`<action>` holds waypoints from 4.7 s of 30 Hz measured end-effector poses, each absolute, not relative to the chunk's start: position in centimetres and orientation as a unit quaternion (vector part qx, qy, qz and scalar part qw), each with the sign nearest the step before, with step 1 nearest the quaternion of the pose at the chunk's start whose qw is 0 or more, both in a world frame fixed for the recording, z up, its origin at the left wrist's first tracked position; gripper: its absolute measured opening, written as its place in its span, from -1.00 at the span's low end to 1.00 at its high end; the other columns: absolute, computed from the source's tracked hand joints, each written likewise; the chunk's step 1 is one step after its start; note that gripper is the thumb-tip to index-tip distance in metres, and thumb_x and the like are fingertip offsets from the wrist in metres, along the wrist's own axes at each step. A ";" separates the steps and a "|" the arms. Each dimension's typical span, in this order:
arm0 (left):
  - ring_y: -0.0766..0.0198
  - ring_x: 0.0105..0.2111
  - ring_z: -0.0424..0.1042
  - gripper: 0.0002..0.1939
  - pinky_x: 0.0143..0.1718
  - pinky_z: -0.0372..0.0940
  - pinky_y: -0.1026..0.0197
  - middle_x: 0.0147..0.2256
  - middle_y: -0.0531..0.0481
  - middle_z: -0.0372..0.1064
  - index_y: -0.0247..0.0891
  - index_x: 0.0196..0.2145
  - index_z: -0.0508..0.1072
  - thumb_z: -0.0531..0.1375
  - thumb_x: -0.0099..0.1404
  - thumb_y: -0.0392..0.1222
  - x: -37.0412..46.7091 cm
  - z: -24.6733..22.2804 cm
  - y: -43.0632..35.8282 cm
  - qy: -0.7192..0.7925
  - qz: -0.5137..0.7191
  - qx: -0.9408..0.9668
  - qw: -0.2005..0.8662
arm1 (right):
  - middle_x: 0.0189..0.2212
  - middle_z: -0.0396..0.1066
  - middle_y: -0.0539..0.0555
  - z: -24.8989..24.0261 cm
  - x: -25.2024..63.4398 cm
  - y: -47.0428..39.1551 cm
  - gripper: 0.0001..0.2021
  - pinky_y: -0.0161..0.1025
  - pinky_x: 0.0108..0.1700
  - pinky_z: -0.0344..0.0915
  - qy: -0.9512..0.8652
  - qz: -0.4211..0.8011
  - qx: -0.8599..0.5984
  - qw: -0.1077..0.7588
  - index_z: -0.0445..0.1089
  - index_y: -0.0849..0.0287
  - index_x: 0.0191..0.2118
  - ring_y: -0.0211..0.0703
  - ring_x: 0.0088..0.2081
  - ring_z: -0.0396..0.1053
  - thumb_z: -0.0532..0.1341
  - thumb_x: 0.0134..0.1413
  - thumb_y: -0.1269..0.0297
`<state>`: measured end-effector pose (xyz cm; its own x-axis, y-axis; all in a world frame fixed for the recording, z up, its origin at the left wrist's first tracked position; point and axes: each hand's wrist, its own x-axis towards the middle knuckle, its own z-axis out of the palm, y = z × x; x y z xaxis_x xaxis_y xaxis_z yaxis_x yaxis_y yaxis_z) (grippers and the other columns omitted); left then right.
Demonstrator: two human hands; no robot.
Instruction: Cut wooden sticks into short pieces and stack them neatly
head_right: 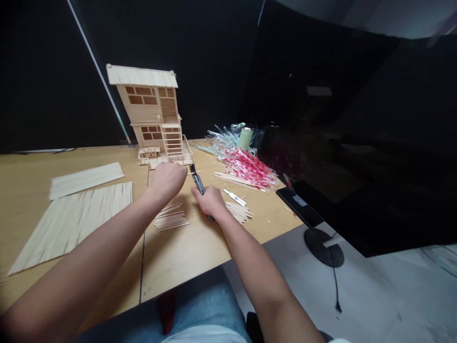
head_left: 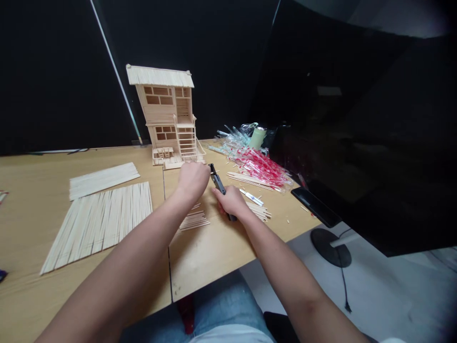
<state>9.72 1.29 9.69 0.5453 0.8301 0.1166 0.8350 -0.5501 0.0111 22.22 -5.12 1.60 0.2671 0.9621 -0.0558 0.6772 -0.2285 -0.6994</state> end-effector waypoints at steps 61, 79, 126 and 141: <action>0.16 -0.39 0.49 -0.72 -0.33 0.29 0.17 -0.36 -0.10 0.58 -0.28 -0.28 0.62 0.23 0.24 -0.02 -0.3 1.1 0.6 -0.518 -0.265 -0.745 -0.327 | -0.10 0.50 0.29 1.8 32.1 -0.2 -0.63 -0.24 -0.15 0.23 -0.607 -0.004 -0.795 0.020 0.40 0.22 0.02 0.07 -0.10 0.45 0.30 0.06 0.36; 0.21 -0.36 0.47 -0.86 -0.28 0.25 0.21 -0.40 -0.01 0.55 -0.24 -0.39 0.55 0.20 0.19 -0.17 -1.2 0.4 1.2 -0.493 -0.265 -0.782 -0.275 | -0.42 0.26 -0.07 4.1 16.7 -0.4 -0.86 -0.32 -0.30 0.22 -0.657 0.234 -0.470 0.541 0.20 0.10 -0.34 -0.25 -0.40 0.23 0.18 -0.06 0.32; 0.20 -0.38 0.52 -0.80 -0.33 0.20 0.24 -0.38 0.01 0.61 -0.20 -0.35 0.66 0.22 0.23 -0.15 -1.1 -0.5 2.0 -0.457 -0.264 -0.809 -0.259 | -0.44 0.40 -0.07 0.3 16.0 0.1 -0.79 -0.25 -0.28 0.30 -0.666 0.249 -0.479 0.515 0.24 0.09 -0.34 -0.19 -0.39 0.37 0.31 -0.03 0.25; 0.19 -0.37 0.54 -0.82 -0.29 0.26 0.24 -0.38 -0.01 0.61 -0.22 -0.33 0.67 0.26 0.21 -0.14 -0.7 -0.3 2.1 -0.476 -0.293 -0.776 -0.292 | -0.48 0.35 -0.09 0.1 16.0 0.2 -0.76 -0.25 -0.33 0.28 -0.643 0.261 -0.489 0.529 0.23 0.09 -0.37 -0.20 -0.43 0.34 0.33 -0.07 0.23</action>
<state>-0.73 2.12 -0.27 0.3755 0.9096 0.1778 0.5671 -0.3772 0.7322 16.01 0.18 0.09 0.0374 0.9041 0.4256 0.3523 0.3867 -0.8523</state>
